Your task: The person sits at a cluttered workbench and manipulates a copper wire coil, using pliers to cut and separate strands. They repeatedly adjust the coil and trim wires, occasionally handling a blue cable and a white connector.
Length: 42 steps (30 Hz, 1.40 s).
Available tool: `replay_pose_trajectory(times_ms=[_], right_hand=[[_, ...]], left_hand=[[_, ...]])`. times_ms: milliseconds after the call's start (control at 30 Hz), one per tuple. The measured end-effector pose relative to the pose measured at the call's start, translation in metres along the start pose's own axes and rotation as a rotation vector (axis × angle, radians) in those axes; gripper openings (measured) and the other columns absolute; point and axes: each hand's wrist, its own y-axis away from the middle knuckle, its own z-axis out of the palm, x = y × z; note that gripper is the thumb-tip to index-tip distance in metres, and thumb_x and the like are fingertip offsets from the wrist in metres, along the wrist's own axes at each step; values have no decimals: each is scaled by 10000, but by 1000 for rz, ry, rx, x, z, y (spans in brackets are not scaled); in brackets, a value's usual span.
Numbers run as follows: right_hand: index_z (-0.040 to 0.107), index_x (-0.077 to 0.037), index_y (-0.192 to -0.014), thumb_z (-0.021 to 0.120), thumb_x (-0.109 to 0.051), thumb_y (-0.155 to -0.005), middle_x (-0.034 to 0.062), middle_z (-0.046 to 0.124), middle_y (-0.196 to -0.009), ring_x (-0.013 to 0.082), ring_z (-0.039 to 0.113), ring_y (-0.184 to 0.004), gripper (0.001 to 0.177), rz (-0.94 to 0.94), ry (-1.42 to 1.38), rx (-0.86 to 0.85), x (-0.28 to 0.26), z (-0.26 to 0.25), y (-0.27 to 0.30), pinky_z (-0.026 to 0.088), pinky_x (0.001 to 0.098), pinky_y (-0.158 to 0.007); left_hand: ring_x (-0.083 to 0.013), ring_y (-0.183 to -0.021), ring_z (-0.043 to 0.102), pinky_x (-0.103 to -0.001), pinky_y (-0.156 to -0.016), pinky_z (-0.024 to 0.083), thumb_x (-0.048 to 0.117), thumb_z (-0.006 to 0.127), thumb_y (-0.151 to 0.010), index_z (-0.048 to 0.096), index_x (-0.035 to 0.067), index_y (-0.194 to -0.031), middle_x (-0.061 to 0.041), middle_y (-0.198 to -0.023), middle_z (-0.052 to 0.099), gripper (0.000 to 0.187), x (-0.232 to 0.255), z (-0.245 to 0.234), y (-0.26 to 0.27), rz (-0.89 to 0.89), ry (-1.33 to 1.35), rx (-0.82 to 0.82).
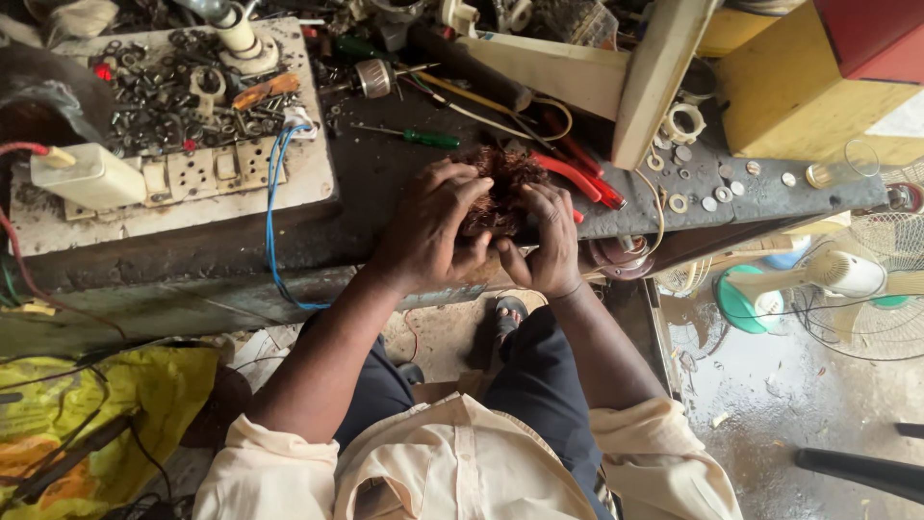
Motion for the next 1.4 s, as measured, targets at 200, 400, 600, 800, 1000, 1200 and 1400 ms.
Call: replay_pose_trajectory(times_ms=[200, 400, 600, 800, 1000, 1200, 1400], right_hand=[[595, 38, -1320, 642, -176, -969, 201, 666, -1242, 355, 661, -1081, 414, 139, -144, -2, 0, -9, -3, 544, 424, -966], [606, 19, -1242, 719, -117, -925, 193, 660, -1183, 341, 661, -1052, 363, 160, -81, 29, -1, -2, -2, 550, 399, -904], [579, -3, -1189, 779, -177, -956, 177, 653, -1171, 344, 656, -1060, 353, 197, -28, 88, 4, 10, 4, 544, 413, -878], [495, -12, -1256, 711, -168, -994, 213, 628, -1299, 343, 649, -1115, 373, 85, -80, 108, 8, 13, 16, 555, 414, -934], [551, -51, -1237, 747, -75, -1017, 266, 556, -1381, 320, 690, -1131, 295, -14, 55, 58, 0, 6, 22, 619, 384, -904], [746, -117, -1129, 823, -59, -860, 171, 608, -1357, 324, 686, -1059, 286, -64, 211, -137, -13, -21, -10, 579, 411, -865], [749, -120, -1112, 809, -40, -854, 146, 628, -1314, 345, 635, -1120, 276, 8, 221, -148, -17, -15, -8, 529, 441, -915]], left_hand=[[-382, -1317, 530, -507, -1177, 402, 187, 694, -916, 554, 5, -1345, -208, -1325, 596, 487, 1, 2, 0, -46, 21, 3], [-350, -1308, 543, -500, -1174, 415, 181, 696, -936, 577, 37, -1273, -168, -1256, 636, 385, -2, 6, 1, -31, -8, 24], [-333, -1310, 546, -502, -1175, 418, 197, 685, -962, 556, 50, -1294, -151, -1243, 644, 385, -5, 9, 2, -18, -38, 18], [-337, -1301, 547, -513, -1174, 413, 209, 685, -958, 532, 54, -1315, -160, -1246, 639, 419, -5, 8, 2, -16, -48, 17], [-348, -1295, 541, -525, -1173, 411, 198, 704, -939, 525, 64, -1325, -160, -1261, 628, 446, -5, 5, 1, 11, -33, 47], [-353, -1283, 548, -524, -1167, 415, 179, 725, -929, 514, 63, -1346, -176, -1275, 624, 481, -4, 2, 0, -7, 26, 54], [-363, -1308, 546, -543, -1198, 397, 159, 730, -929, 507, 42, -1354, -141, -1278, 616, 494, -6, 3, 0, -7, 62, 41]])
